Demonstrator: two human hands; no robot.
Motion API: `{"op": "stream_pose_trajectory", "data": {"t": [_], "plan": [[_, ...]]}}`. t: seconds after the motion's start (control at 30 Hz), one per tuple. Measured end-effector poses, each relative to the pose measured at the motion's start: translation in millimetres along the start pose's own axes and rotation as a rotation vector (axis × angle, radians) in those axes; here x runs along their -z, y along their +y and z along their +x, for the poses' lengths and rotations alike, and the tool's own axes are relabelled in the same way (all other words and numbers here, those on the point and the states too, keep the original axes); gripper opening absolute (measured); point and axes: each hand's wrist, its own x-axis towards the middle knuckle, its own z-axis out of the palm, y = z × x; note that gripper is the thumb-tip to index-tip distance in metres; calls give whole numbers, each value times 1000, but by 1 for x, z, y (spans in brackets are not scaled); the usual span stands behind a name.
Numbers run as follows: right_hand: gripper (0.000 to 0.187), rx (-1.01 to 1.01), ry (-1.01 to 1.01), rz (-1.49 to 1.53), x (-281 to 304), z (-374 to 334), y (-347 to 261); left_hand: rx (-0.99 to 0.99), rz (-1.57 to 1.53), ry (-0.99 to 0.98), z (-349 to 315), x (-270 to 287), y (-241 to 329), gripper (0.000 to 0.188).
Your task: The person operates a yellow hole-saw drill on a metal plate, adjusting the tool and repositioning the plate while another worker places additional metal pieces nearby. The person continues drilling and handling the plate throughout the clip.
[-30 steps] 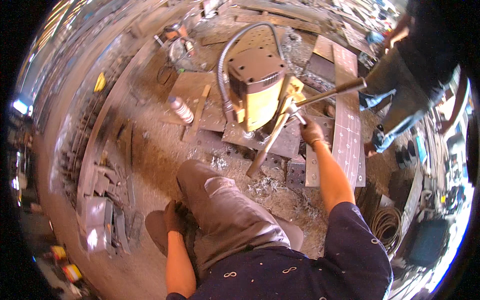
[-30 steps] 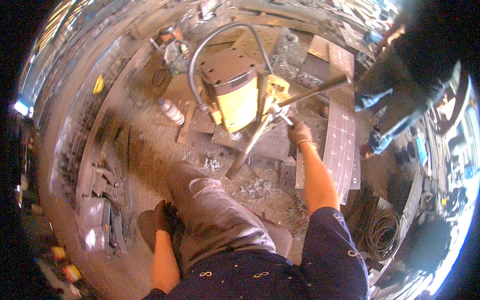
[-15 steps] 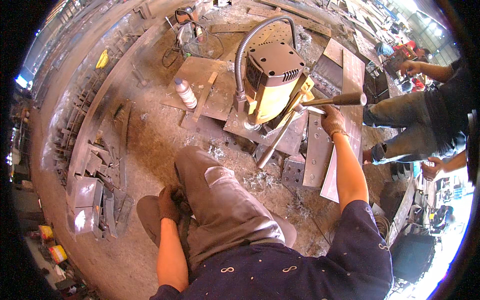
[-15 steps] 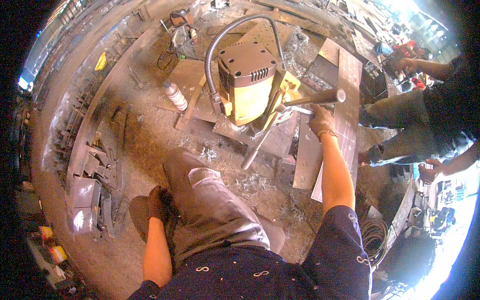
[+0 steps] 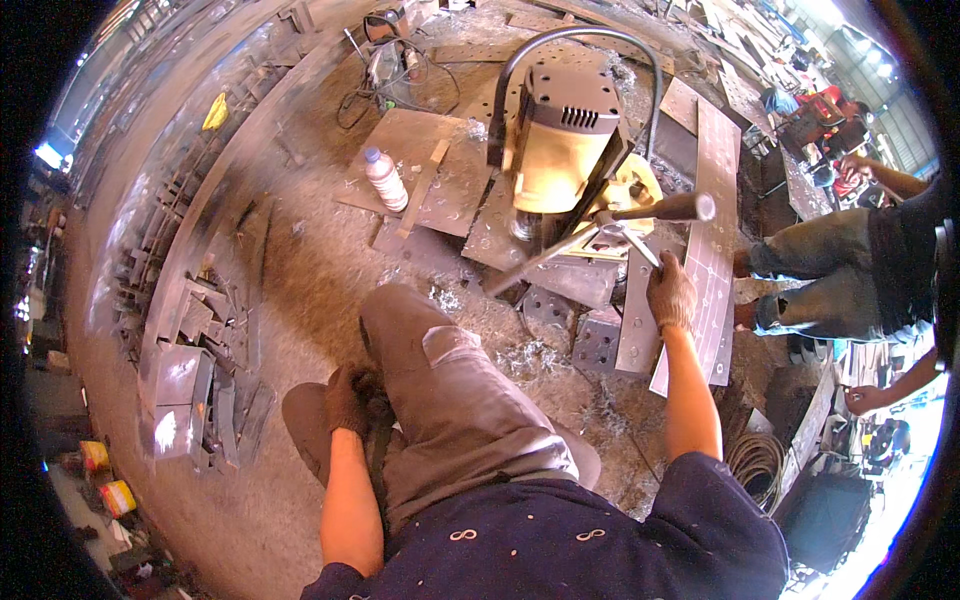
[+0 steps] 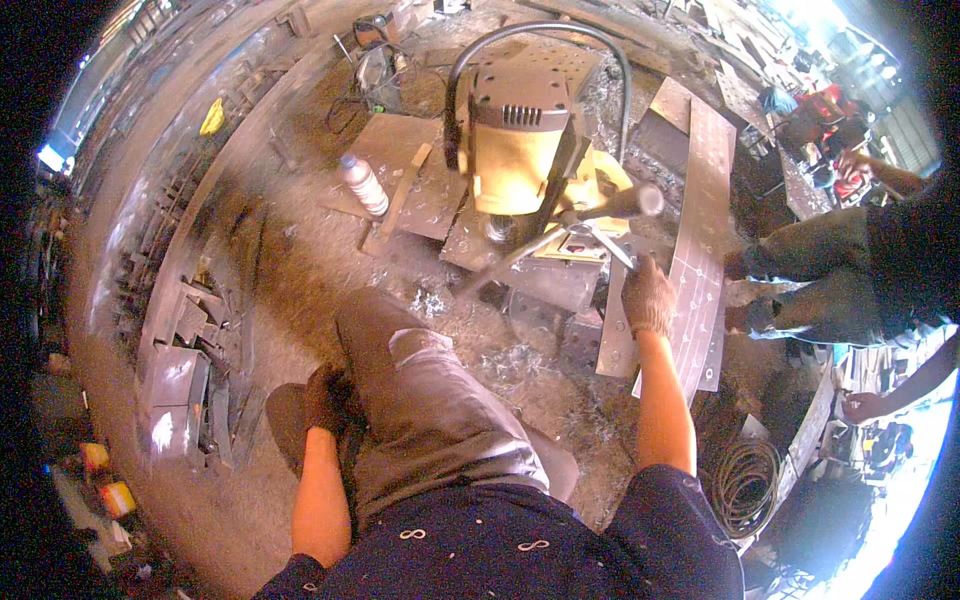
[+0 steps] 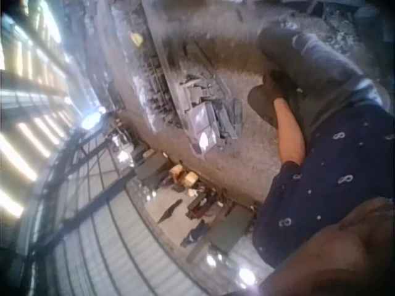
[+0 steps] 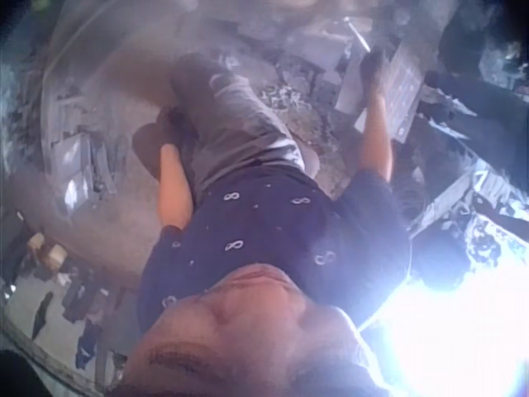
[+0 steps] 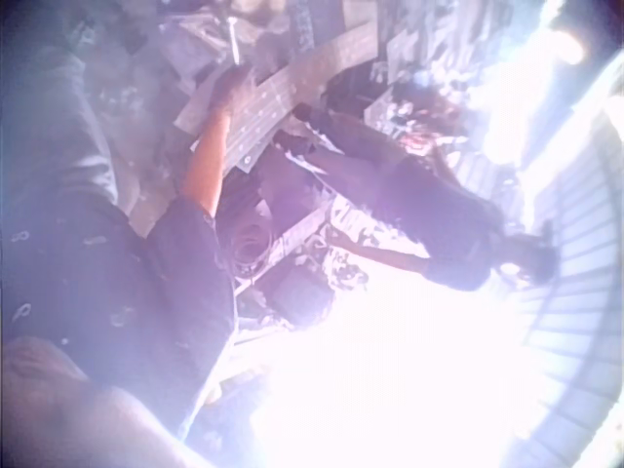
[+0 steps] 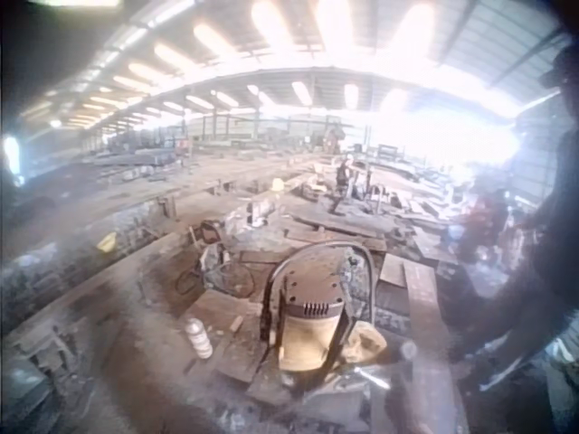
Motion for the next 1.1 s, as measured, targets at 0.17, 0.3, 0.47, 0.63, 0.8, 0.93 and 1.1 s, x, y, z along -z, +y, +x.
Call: {"op": "stream_pose_trajectory", "data": {"t": [0.17, 0.3, 0.47, 0.63, 0.8, 0.93, 1.1], "plan": [[28, -70, -20, 83, 5, -67, -41, 60, -261, 131, 0, -13, 18, 43], [32, -132, -32, 124, -28, -70, -49, -12, -203, 138, 27, -21, 45, 43], [41, -268, -110, 440, -106, -58, -75, -87, -98, 84, 91, -60, 83, 38], [45, -273, -143, 886, -186, -52, -110, -100, 438, -49, 167, -112, 112, 53], [49, -380, -57, 771, -188, -56, -168, -238, 826, -98, 237, -144, 105, 77], [52, -286, 77, 762, -195, -60, -156, -213, 938, -176, 272, -198, 108, 85], [51, -387, 36, 578, -206, -61, -154, -237, 802, -133, 299, -225, 96, 78]]}}
